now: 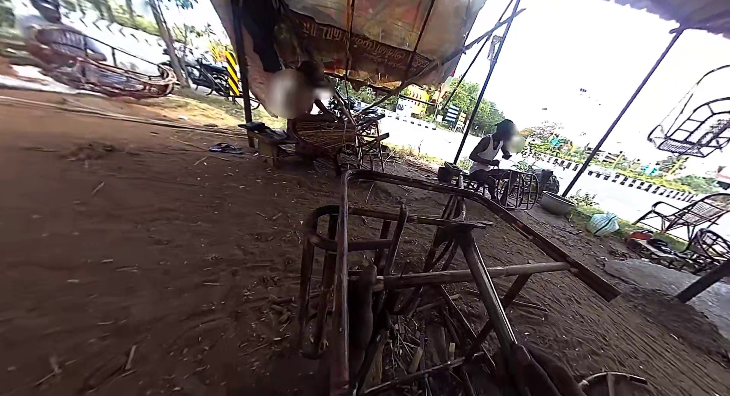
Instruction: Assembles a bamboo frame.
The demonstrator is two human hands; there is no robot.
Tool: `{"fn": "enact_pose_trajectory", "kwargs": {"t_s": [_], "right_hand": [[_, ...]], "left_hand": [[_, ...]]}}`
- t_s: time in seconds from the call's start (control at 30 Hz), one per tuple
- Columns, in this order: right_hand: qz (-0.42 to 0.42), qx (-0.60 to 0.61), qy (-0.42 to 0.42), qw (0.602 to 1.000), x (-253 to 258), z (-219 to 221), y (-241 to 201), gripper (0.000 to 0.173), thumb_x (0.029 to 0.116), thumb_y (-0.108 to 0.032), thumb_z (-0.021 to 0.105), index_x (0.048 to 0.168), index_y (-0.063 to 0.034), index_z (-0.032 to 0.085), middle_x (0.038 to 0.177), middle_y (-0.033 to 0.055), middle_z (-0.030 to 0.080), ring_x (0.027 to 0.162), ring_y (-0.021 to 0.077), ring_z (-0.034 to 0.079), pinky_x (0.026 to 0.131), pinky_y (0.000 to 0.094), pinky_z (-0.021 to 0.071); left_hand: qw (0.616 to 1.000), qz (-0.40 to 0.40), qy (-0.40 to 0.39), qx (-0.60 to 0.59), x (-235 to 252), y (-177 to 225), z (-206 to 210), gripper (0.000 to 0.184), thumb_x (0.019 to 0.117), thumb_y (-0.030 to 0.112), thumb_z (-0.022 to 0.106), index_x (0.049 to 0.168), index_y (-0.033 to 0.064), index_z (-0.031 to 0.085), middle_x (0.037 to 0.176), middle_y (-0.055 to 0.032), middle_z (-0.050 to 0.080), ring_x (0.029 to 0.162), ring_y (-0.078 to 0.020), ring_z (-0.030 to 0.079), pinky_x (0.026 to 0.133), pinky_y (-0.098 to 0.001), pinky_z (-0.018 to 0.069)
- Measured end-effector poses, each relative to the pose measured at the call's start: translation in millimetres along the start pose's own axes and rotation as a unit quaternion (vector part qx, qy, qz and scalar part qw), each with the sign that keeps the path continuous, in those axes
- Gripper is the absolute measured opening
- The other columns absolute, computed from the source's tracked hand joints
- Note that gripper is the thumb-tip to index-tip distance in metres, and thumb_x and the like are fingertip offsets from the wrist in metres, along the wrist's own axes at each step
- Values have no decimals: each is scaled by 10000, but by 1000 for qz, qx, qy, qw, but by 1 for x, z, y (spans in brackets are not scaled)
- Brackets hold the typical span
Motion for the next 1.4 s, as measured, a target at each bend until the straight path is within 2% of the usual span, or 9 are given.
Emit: {"fn": "enact_pose_trajectory", "kwargs": {"t_s": [0.13,0.27,0.4,0.57,0.73,0.9,1.03,1.2,1.4], "right_hand": [[68,-49,-31,996,-4,4,-11,394,1114,-410,321,975,-127,556,612,-57,401,432,57,356,379,224,329],[-62,-120,8,991,-8,11,-42,478,1085,-547,348,956,-132,546,655,-58,430,469,52,387,400,240,363],[121,-124,-38,984,-4,0,-35,455,1095,-482,323,911,-138,558,599,-32,415,418,82,366,373,254,338],[-129,-73,59,987,-14,10,-69,445,1060,-580,392,921,-191,556,630,-105,435,473,2,390,412,200,360],[120,-71,-36,990,-7,0,-38,456,1108,-454,297,891,-142,548,588,-48,406,406,64,347,356,236,321],[-151,-35,66,986,-5,-2,-77,447,1026,-624,436,888,-225,583,610,-107,462,459,-2,415,404,195,374],[135,-124,-63,981,3,-2,-26,477,1090,-502,323,885,-143,561,585,-34,416,411,79,361,368,255,331],[-122,-10,93,988,-10,4,-97,414,1013,-586,502,788,-254,605,568,-124,437,435,-19,407,396,175,366],[152,-73,-60,984,0,-2,-23,479,1102,-487,297,873,-140,536,586,-35,415,403,71,353,355,239,326]], "left_hand": [[999,-34,26,18,-9,3,0,470,1085,493,442,1010,68,627,627,-153,581,410,-205,546,346,-312,443],[999,-33,29,18,-8,9,0,486,1086,493,439,968,72,652,602,-146,571,399,-198,535,345,-309,442],[999,-29,5,33,-11,11,3,518,1071,550,433,998,88,656,604,-134,575,407,-188,535,352,-301,442],[999,-24,16,25,-8,11,0,505,1071,532,450,986,85,667,593,-151,580,393,-188,532,340,-298,428],[1000,6,-8,9,-3,10,1,473,1093,486,417,981,72,618,587,-128,562,373,-197,526,331,-309,454],[1000,-12,11,5,-7,10,-2,469,1081,493,453,1019,72,648,607,-147,575,402,-209,537,352,-318,452],[999,-26,22,40,-14,11,-1,506,1064,560,445,1039,102,657,635,-147,595,424,-215,556,369,-329,468],[999,-19,23,36,-11,14,-3,506,1059,554,462,1022,92,667,611,-141,582,417,-198,545,364,-309,452],[1000,-6,-17,7,0,8,-10,472,1096,468,420,1070,47,633,730,-172,657,468,-236,610,364,-332,475]]}}
Point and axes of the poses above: each hand's wrist, its own x-axis towards the middle knuckle, its own z-axis out of the palm, y = z × x, the point moved 5 cm from there along x, towards the middle knuckle
